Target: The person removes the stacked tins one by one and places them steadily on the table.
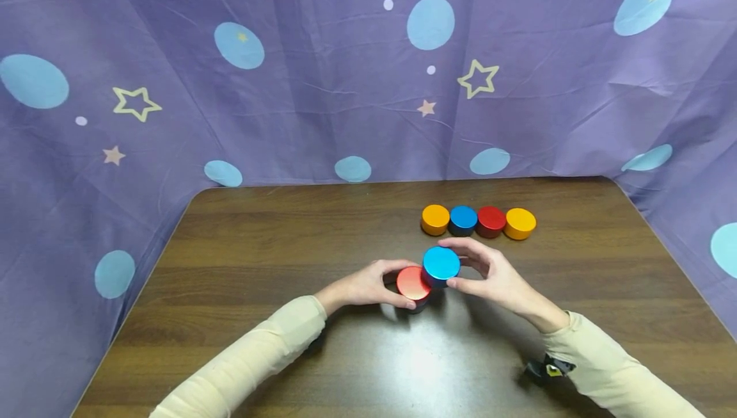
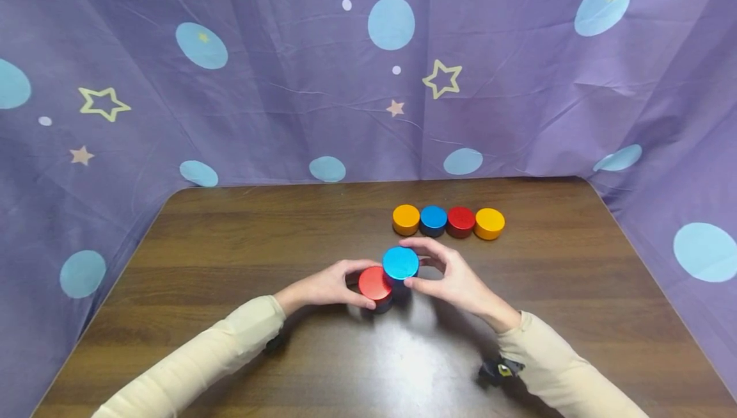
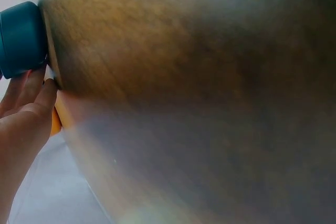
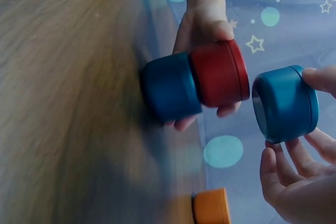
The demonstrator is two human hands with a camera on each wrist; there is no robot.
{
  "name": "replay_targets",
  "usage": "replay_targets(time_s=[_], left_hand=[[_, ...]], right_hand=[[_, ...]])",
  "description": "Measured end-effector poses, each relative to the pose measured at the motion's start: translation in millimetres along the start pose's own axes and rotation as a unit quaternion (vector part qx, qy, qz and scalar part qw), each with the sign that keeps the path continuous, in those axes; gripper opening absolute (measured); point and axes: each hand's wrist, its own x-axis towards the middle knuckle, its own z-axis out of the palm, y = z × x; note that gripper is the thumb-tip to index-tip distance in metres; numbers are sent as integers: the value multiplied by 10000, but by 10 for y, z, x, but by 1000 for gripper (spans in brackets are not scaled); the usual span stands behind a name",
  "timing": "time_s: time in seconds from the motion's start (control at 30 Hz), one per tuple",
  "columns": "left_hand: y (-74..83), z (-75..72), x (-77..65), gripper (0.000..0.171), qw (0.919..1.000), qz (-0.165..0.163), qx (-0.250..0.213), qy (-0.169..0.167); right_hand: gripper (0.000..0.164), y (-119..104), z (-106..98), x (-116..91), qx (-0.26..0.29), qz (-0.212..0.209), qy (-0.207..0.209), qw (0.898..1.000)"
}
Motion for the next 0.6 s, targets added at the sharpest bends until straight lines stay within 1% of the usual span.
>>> replay_targets(time_s=[0.4, 0.6], left_hand=[[-22, 5, 14, 61, 9998, 190, 6, 16], [-26, 8, 12, 62, 9999, 115, 70, 34]], right_hand=[[54, 81, -201, -183, -111, 158, 306, 9993], [55, 103, -298, -230, -210, 194, 395, 9988]])
